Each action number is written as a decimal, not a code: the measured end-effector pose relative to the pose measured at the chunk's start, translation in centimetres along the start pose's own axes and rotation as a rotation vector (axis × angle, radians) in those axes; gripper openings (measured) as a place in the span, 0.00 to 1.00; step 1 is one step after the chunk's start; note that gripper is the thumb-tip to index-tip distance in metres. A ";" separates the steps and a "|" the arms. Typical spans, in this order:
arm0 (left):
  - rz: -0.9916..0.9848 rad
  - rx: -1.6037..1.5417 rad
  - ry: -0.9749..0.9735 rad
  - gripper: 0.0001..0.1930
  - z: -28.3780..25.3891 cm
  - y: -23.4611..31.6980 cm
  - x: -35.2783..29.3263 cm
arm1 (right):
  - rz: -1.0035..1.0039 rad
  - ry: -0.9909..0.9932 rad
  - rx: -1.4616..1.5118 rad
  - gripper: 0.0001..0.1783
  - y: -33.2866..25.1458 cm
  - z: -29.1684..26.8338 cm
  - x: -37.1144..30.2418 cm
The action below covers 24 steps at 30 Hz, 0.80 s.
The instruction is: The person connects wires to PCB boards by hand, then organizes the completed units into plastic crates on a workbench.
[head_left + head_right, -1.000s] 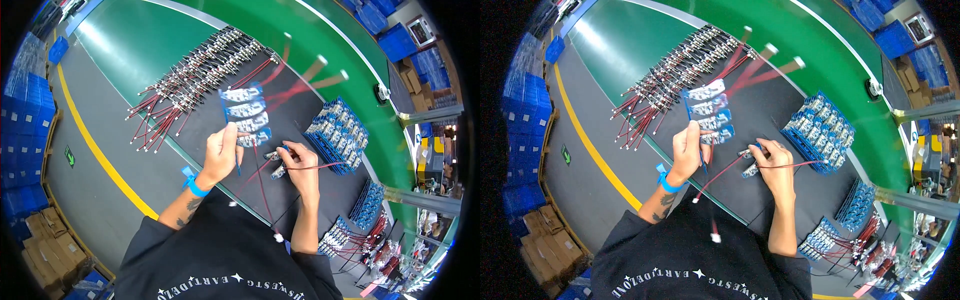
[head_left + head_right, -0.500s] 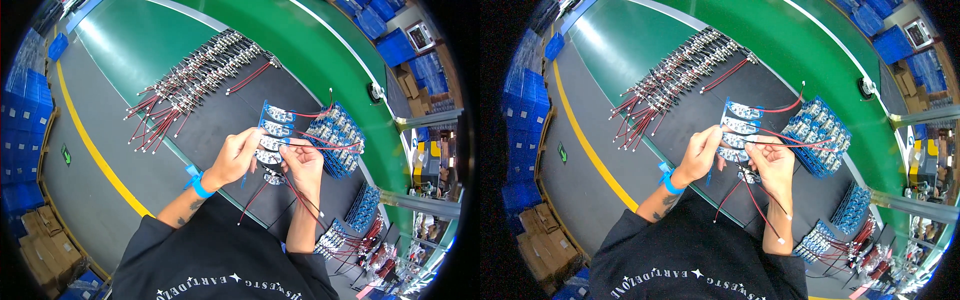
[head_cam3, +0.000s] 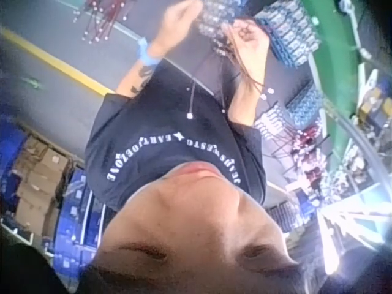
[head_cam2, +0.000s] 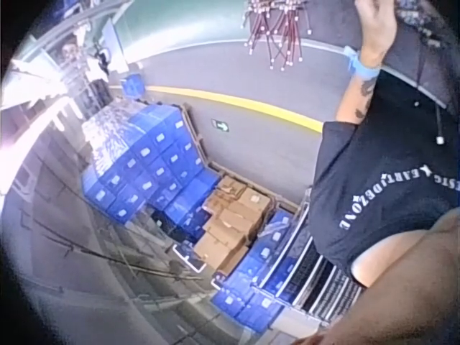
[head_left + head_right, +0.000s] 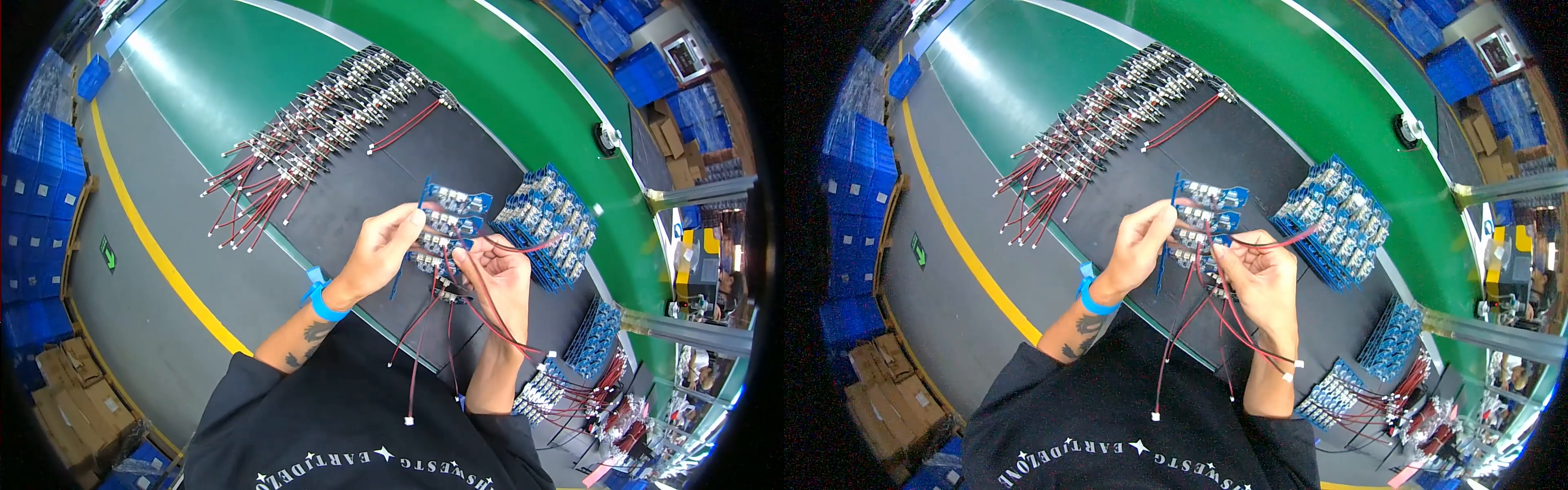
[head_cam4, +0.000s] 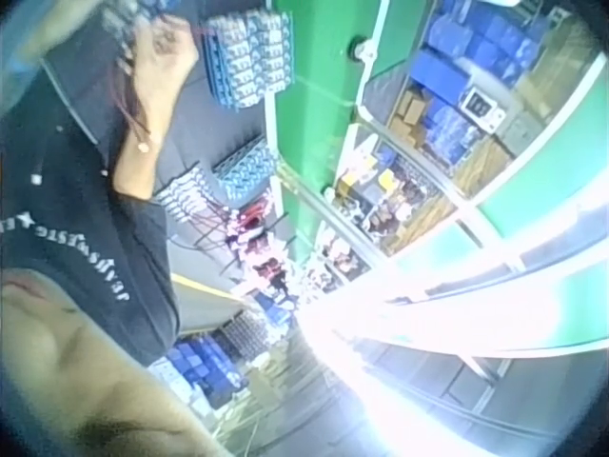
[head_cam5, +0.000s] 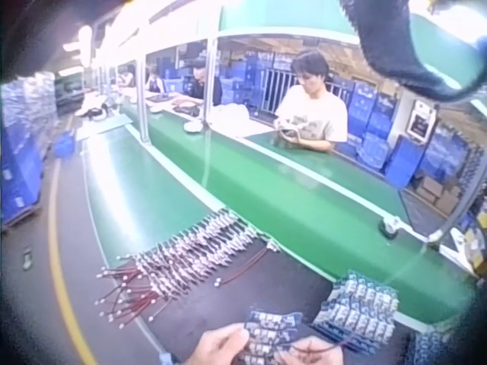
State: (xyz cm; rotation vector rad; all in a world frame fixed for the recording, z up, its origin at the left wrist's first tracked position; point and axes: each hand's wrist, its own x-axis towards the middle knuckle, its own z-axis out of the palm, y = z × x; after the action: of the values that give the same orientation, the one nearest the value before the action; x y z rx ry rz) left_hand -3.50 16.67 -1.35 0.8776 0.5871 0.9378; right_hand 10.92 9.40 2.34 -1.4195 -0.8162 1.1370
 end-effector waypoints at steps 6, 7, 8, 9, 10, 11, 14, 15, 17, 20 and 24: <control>0.035 0.030 -0.023 0.17 0.3 -0.7 0.3 | -0.085 0.129 -0.003 0.06 1.6 1.6 0.0; 0.070 0.026 0.061 0.17 0.5 -1.2 0.4 | -0.081 0.177 -0.079 0.06 1.4 2.1 -0.3; 0.105 0.022 0.144 0.17 0.6 -1.5 0.4 | -0.080 0.175 -0.078 0.06 1.5 2.4 -0.6; 0.108 0.025 0.175 0.17 0.9 -1.4 0.3 | -0.162 0.194 -0.215 0.06 1.6 2.6 -0.8; 0.108 0.025 0.176 0.17 1.0 -1.6 0.3 | -0.245 0.212 -0.351 0.06 1.6 2.7 -1.1; 0.139 0.032 0.221 0.17 1.2 -1.9 0.2 | -0.218 0.165 -0.420 0.06 1.4 2.7 -1.4; 0.184 0.035 0.272 0.18 1.2 -2.0 0.2 | -0.403 0.174 -0.521 0.06 1.4 3.2 -1.6; 0.180 0.014 0.274 0.18 1.0 -1.8 0.4 | -0.403 0.175 -0.522 0.06 1.6 3.1 -1.6; 0.169 -0.085 0.278 0.19 0.2 -1.4 0.9 | -0.232 0.177 -0.191 0.06 1.7 2.6 -1.2; 0.118 -0.201 0.249 0.21 -1.2 -0.1 1.2 | 0.030 0.141 -0.060 0.07 1.9 -0.4 -0.3; -0.017 -0.152 0.112 0.21 -1.6 1.1 0.4 | 0.118 -0.009 -0.288 0.05 3.7 -3.5 1.1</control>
State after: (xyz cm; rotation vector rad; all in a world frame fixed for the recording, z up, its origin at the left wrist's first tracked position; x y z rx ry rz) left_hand -4.97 17.98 -1.25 0.6865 0.6094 1.0071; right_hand 14.14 8.61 -1.68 -1.7204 -0.9406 1.1484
